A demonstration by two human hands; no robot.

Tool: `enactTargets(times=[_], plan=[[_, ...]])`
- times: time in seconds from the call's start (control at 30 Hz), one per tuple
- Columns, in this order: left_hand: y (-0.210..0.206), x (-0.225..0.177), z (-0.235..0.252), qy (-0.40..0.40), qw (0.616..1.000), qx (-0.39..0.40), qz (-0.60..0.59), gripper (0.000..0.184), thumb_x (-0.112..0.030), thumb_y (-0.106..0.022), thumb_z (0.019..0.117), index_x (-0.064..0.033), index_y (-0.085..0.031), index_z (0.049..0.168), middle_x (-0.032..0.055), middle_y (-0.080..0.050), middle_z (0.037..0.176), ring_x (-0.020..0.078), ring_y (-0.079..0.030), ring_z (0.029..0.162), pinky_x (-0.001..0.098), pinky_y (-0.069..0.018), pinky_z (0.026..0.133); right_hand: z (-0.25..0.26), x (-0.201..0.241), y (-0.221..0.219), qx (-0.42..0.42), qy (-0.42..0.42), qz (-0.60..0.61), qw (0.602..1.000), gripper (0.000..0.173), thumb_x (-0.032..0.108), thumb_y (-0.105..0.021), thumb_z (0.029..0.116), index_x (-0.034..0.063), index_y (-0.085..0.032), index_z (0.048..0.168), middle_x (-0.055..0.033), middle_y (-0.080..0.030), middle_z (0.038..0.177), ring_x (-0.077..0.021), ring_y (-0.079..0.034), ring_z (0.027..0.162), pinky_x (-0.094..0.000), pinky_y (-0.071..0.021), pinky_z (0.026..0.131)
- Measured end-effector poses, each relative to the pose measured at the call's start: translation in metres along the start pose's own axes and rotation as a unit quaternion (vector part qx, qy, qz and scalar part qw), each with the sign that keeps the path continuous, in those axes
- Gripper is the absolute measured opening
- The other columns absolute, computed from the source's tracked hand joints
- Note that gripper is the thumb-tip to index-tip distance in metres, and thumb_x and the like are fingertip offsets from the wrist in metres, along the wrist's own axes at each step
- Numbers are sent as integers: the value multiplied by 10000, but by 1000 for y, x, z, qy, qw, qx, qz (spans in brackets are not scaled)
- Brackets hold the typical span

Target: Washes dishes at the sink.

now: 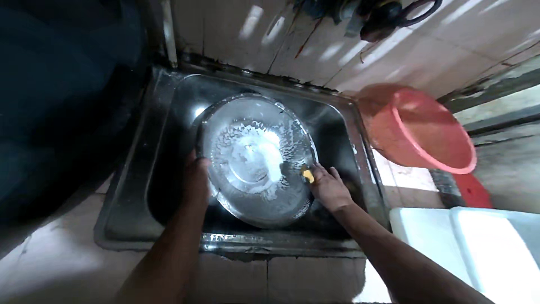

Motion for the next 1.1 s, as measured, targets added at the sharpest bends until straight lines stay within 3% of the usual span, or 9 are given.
enactTargets(times=[0.1, 0.17, 0.27, 0.33, 0.57, 0.67, 0.83, 0.93, 1.1], plan=[[-1, 0, 0, 6, 1000, 5, -9, 525, -100, -599, 946, -165, -529, 1462, 113, -626, 1329, 227, -631, 1154, 480, -553, 926, -21, 69, -10, 221, 3, -16, 975, 438, 320, -565, 1037, 56, -569, 1386, -246, -633, 1313, -444, -584, 1256, -634, -440, 1064], [-3, -2, -1, 14, 999, 8, -41, 558, -78, -593, 948, -151, -498, 1493, 123, -600, 1372, 239, -609, 1190, 485, -536, 947, -18, 108, -31, 290, 31, 45, 956, 482, 356, -575, 1035, 78, -546, 1427, -247, -609, 1360, -447, -567, 1285, -647, -437, 1059], [-4, -1, 3, 38, 997, 5, -67, 529, -145, -603, 986, -191, -500, 1502, 102, -580, 1421, 256, -573, 1258, 515, -501, 991, 15, 154, -45, 188, 147, 68, 969, 468, 369, -584, 1022, 123, -602, 1419, -152, -495, 1533, -383, -407, 1444, -607, -338, 1148], [-3, 1, 2, 46, 994, 10, -94, 452, -261, -560, 1042, -187, -518, 1487, 99, -598, 1397, 243, -578, 1237, 503, -494, 990, 40, 190, -35, 141, 185, 197, 952, 412, 311, -701, 958, 60, -692, 1285, -175, -577, 1433, -364, -498, 1360, -567, -396, 1122], [-6, -2, 0, 37, 973, 19, -229, 567, -523, -254, 1101, -131, -558, 1377, 76, -663, 1209, 170, -648, 1050, 411, -561, 873, 84, 267, 35, 92, -32, 692, 716, 542, 310, -552, 1067, 93, -356, 1523, -203, -608, 1281, -284, -638, 1086, -486, -537, 924], [-5, 1, -2, 30, 967, 62, -244, 660, -590, -174, 1082, -177, -472, 1502, 34, -599, 1408, 169, -594, 1235, 437, -516, 1009, 31, 259, 34, 88, 61, 628, 770, 539, 320, -633, 1022, 120, -421, 1475, -148, -648, 1228, -243, -669, 1006, -457, -573, 845], [-8, 5, -4, 41, 964, 63, -256, 694, -641, -186, 1057, -187, -499, 1479, 34, -614, 1382, 163, -602, 1214, 427, -518, 998, 0, 259, 77, -109, 358, 387, 843, 385, 220, -782, 862, 50, -726, 1204, -152, -672, 1251, -312, -589, 1232, -493, -487, 1050], [-6, 6, -4, 30, 977, 66, -200, 570, -539, -234, 1099, -270, -310, 1596, 39, -459, 1556, 239, -481, 1379, 546, -439, 1086, 40, 282, 113, -140, 319, 312, 884, 327, 158, -779, 880, -16, -724, 1151, -250, -650, 1262, -429, -571, 1250, -577, -459, 1066], [-8, 1, -7, 33, 957, 98, -271, 643, -650, -185, 1054, -269, -440, 1505, 19, -565, 1425, 200, -550, 1273, 501, -487, 1022, 29, 280, 104, -106, 303, 365, 874, 358, 117, -797, 850, -19, -709, 1170, -244, -620, 1303, -405, -542, 1276, -568, -438, 1094]])
Point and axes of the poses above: each hand's wrist, its own z-axis towards the middle knuckle, its own y-axis out of the back of the hand, x = y × z, the point moved 7 cm from there along z, towards the middle knuckle
